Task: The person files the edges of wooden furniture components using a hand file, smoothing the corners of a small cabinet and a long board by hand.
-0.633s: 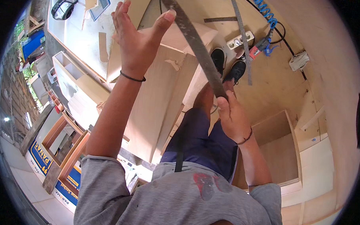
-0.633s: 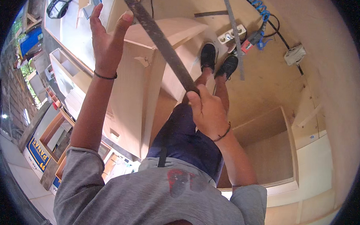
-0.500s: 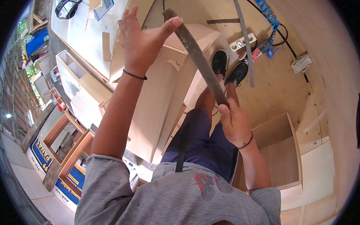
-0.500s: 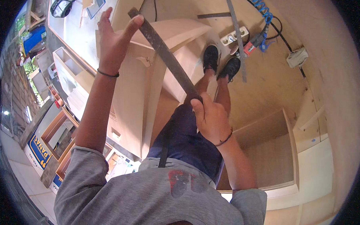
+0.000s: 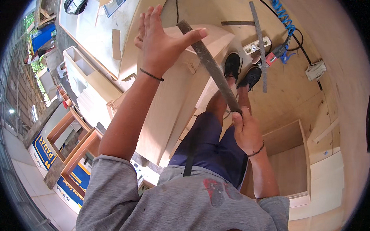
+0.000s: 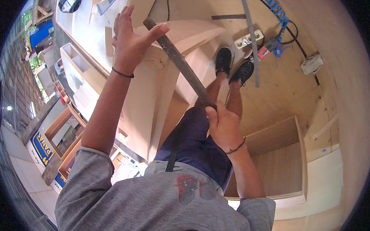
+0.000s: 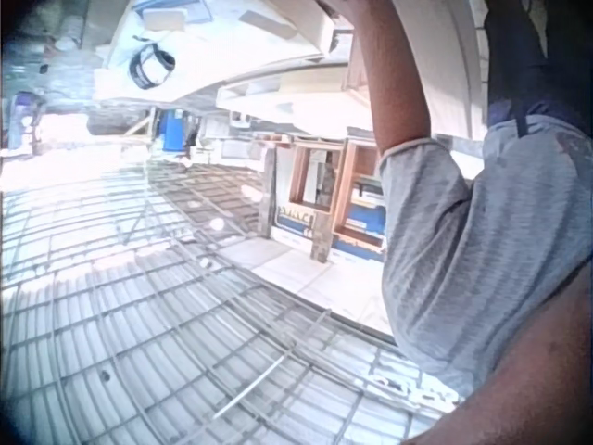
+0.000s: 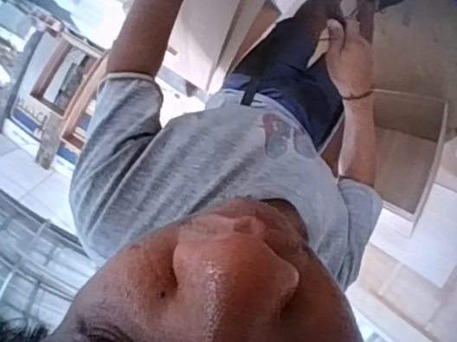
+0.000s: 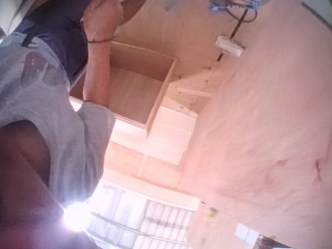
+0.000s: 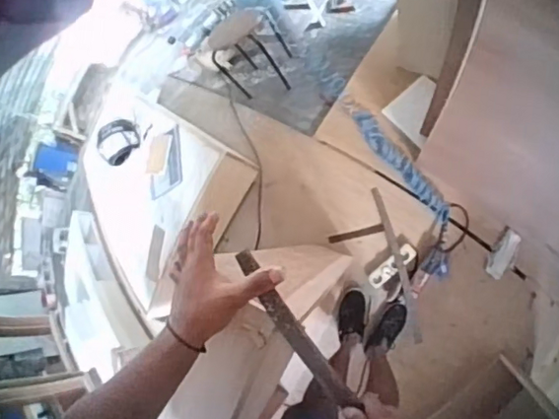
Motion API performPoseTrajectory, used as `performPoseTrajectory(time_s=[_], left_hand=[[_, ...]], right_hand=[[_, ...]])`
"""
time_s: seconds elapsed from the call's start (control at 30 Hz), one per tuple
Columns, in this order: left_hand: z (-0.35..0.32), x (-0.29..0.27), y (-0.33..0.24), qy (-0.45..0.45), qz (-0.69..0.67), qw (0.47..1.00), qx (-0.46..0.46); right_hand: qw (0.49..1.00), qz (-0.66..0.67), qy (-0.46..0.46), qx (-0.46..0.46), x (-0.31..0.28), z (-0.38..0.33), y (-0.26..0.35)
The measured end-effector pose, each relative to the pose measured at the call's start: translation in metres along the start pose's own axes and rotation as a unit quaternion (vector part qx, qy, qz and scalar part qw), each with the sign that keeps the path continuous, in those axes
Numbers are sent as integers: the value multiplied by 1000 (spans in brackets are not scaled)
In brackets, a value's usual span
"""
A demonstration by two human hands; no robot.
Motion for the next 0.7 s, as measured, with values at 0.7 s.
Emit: performPoseTrajectory(time_s=[0.7], left_hand=[[4, -7, 12, 49, -113, 992, -34]], right_hand=[[999, 19, 25, -26, 6, 8, 12]])
Point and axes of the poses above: each hand's wrist, its own z-axis towards the middle knuckle, its own x-axis out of the palm, y = z × x, the point moved 2 cm from there along z, towards the middle knuckle, and after that the axes turned 5 degrees about y, right-handed, at the moved point
